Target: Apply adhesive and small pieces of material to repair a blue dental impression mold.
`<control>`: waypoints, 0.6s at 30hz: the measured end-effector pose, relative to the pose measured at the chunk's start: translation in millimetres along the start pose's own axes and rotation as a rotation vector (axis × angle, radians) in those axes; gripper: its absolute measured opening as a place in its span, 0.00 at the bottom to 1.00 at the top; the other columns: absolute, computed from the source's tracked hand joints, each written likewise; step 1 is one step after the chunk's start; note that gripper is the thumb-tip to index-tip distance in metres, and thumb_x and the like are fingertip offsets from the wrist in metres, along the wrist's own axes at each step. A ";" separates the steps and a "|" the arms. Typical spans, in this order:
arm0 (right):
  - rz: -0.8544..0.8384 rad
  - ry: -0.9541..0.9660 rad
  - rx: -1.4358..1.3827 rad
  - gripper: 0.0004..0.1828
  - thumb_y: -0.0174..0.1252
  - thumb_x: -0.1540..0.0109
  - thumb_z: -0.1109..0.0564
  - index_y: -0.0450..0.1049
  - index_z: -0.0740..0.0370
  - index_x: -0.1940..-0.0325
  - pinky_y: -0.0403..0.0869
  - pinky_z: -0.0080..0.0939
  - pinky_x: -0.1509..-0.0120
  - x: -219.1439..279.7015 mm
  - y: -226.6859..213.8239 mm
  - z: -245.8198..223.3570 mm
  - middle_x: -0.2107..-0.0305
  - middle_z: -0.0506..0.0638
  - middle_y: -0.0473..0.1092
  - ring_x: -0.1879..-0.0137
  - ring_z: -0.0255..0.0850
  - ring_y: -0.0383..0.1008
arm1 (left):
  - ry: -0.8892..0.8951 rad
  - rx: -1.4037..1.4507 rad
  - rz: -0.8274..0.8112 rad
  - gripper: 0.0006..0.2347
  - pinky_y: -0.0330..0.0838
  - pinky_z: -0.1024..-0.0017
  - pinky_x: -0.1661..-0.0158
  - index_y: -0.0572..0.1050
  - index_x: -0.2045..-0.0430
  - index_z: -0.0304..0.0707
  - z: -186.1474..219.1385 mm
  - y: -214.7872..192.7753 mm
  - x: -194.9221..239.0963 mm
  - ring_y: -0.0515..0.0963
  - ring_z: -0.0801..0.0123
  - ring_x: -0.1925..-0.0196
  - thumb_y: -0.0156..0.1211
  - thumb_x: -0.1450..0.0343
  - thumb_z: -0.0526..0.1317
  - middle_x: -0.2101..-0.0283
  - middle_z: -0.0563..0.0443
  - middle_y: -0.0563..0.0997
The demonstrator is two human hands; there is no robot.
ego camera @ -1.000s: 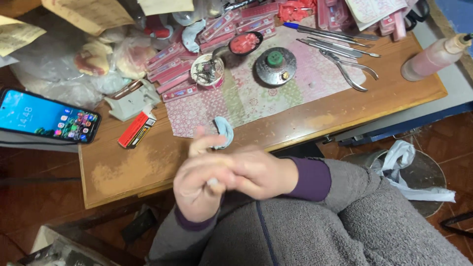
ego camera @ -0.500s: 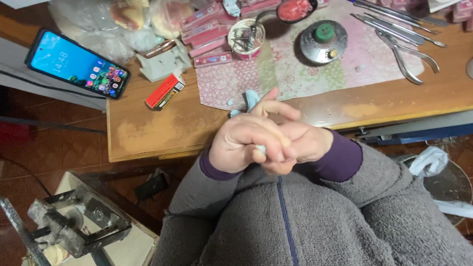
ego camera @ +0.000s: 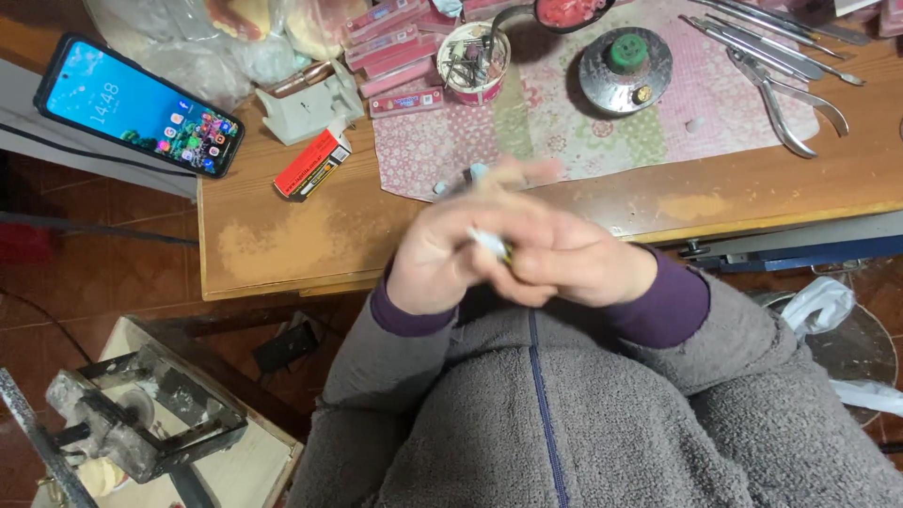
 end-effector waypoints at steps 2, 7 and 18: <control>-0.141 -0.051 -0.203 0.17 0.59 0.31 0.58 0.73 0.60 0.37 0.69 0.41 0.52 -2.1 3.9 -5.8 0.64 0.51 0.72 0.58 0.42 0.71 | 0.019 0.209 -0.214 0.16 0.52 0.58 0.29 0.80 0.58 0.39 -4.3 6.0 1.0 0.72 0.59 0.31 0.55 0.19 0.53 0.54 0.55 0.84; -0.293 0.004 -0.094 0.10 0.61 0.32 0.64 0.74 0.65 0.47 0.68 0.42 0.44 21.0 -3.4 25.2 0.59 0.57 0.70 0.51 0.45 0.71 | 0.110 0.159 -0.180 0.17 0.44 0.58 0.24 0.79 0.73 0.42 -19.7 5.0 8.4 0.76 0.59 0.38 0.57 0.22 0.54 0.62 0.55 0.86; 0.212 -0.150 0.692 0.10 0.53 0.26 0.54 0.72 0.65 0.51 0.70 0.42 0.56 8.9 -1.7 -6.0 0.65 0.51 0.70 0.60 0.44 0.73 | 0.079 -0.303 0.303 0.16 0.62 0.57 0.29 0.80 0.52 0.41 -4.5 1.9 8.4 0.71 0.55 0.29 0.54 0.18 0.53 0.47 0.50 0.83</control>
Point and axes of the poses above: each hand's wrist, its own x-axis away from the middle knuckle, its own y-axis out of the palm, z = x × y, the point moved 5 cm from there along -x, towards the middle knuckle
